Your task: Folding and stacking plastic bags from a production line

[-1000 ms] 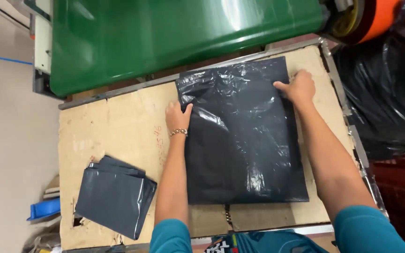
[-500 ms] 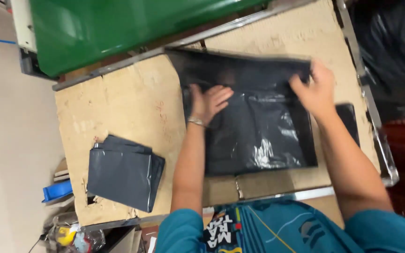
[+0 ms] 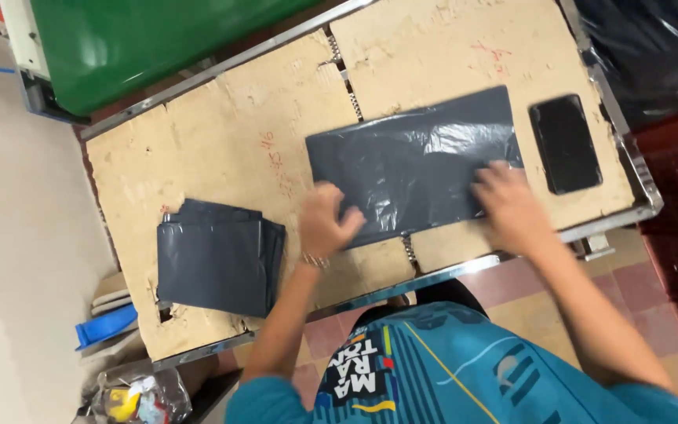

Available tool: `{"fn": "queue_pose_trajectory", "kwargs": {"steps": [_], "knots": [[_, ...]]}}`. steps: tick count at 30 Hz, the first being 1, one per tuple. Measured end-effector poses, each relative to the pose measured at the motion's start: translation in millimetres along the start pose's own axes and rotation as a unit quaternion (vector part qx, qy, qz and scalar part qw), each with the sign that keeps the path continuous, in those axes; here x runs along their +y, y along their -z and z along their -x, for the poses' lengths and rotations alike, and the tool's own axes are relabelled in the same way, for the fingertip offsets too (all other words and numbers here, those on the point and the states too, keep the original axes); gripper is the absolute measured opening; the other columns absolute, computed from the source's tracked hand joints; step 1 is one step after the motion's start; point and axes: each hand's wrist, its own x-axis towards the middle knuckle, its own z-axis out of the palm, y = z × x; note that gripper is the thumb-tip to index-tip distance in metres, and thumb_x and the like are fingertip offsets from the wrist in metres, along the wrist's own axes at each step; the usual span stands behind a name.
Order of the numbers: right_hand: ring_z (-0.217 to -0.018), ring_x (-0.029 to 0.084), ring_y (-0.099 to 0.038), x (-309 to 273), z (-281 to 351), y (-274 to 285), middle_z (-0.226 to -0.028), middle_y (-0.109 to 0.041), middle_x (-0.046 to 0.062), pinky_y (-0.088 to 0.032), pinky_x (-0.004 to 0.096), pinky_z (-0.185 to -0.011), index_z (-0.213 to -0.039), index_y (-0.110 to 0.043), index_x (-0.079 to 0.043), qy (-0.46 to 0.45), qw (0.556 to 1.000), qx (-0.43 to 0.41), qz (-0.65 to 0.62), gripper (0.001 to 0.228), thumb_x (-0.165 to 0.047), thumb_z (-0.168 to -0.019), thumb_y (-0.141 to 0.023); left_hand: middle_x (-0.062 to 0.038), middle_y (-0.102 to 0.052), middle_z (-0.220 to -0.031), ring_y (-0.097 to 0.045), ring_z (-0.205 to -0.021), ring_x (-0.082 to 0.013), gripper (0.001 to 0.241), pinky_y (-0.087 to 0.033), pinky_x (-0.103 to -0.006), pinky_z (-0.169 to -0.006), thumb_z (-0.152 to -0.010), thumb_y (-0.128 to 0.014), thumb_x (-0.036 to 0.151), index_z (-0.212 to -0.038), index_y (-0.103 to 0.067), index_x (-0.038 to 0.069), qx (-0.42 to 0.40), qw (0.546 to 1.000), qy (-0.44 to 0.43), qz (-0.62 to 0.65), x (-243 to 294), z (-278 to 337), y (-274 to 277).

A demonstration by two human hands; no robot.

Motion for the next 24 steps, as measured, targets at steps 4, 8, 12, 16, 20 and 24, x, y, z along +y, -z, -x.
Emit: {"fn": "queue_pose_trajectory", "kwargs": {"steps": [4, 8, 12, 16, 20, 24], "knots": [[-0.138, 0.046, -0.042, -90.1, -42.1, -37.6, -0.142, -0.051, 0.028, -0.030, 0.056, -0.115, -0.134, -0.055, 0.003, 0.101, 0.988, 0.016, -0.117, 0.089, -0.026, -0.054, -0.083, -0.003, -0.061, -0.117, -0.058, -0.114, -0.0241, 0.060, -0.051, -0.0366, -0.081, -0.072, -0.069, 0.056, -0.120, -0.062, 0.020, -0.086, 0.951, -0.221, -0.197, 35.6, 35.3, 11.8], [-0.143, 0.039, -0.039, -127.6, -38.8, -72.1, -0.148, -0.047, 0.025, -0.025, 0.052, -0.120, -0.146, -0.044, 0.003, 0.079, 0.991, 0.025, -0.108, 0.085, -0.034, -0.075, -0.074, 0.001, -0.051, -0.089, -0.052, -0.091, -0.0212, 0.023, -0.044, -0.0345, -0.065, -0.086, -0.060, 0.039, -0.100, -0.058, 0.020, -0.141, 0.929, -0.285, -0.190, 23.3, 45.7, -24.5], [-0.137, 0.033, -0.048, -127.6, 5.1, -94.0, -0.143, -0.052, 0.017, -0.029, 0.048, -0.120, -0.142, -0.050, -0.003, 0.092, 0.985, 0.078, -0.123, 0.074, -0.040, -0.081, -0.069, 0.004, -0.063, -0.089, -0.063, -0.092, -0.0195, 0.022, -0.054, -0.0358, -0.067, -0.079, -0.061, 0.039, -0.092, -0.063, 0.022, -0.285, 0.901, -0.327, 0.008, 74.1, 32.6, -30.5], [-0.113, 0.038, -0.063, -104.6, 65.9, -117.4, -0.113, -0.069, 0.017, -0.047, 0.051, -0.103, -0.116, -0.069, -0.007, 0.048, 0.968, 0.049, -0.240, 0.047, -0.018, -0.071, -0.078, -0.007, -0.061, -0.080, -0.065, -0.086, -0.0294, 0.033, -0.051, -0.0417, -0.073, -0.095, -0.058, 0.043, -0.080, -0.064, 0.014, -0.483, 0.786, -0.213, 0.321, 86.9, -62.3, -42.0], [-0.100, 0.024, -0.065, -70.9, 115.5, -145.9, -0.102, -0.072, 0.010, -0.050, 0.041, -0.088, -0.111, -0.071, -0.004, -0.253, 0.743, 0.055, -0.618, 0.024, -0.020, -0.097, -0.060, -0.020, -0.061, -0.128, -0.060, -0.123, -0.0319, 0.070, -0.046, -0.0447, -0.106, -0.096, -0.026, 0.054, -0.121, -0.061, -0.002, -0.570, 0.544, 0.210, 0.579, 32.8, -87.0, -97.9], [-0.077, 0.016, -0.070, -68.0, 67.0, -66.1, -0.095, -0.067, 0.004, -0.055, 0.026, -0.054, -0.113, -0.064, -0.012, -0.512, 0.435, 0.080, -0.736, 0.028, -0.038, -0.104, -0.058, -0.025, -0.058, -0.135, -0.053, -0.130, -0.0358, 0.083, -0.045, -0.0486, -0.105, -0.090, -0.055, 0.071, -0.135, -0.061, 0.002, -0.389, 0.713, 0.430, 0.394, 46.2, -116.1, -44.3]]}}
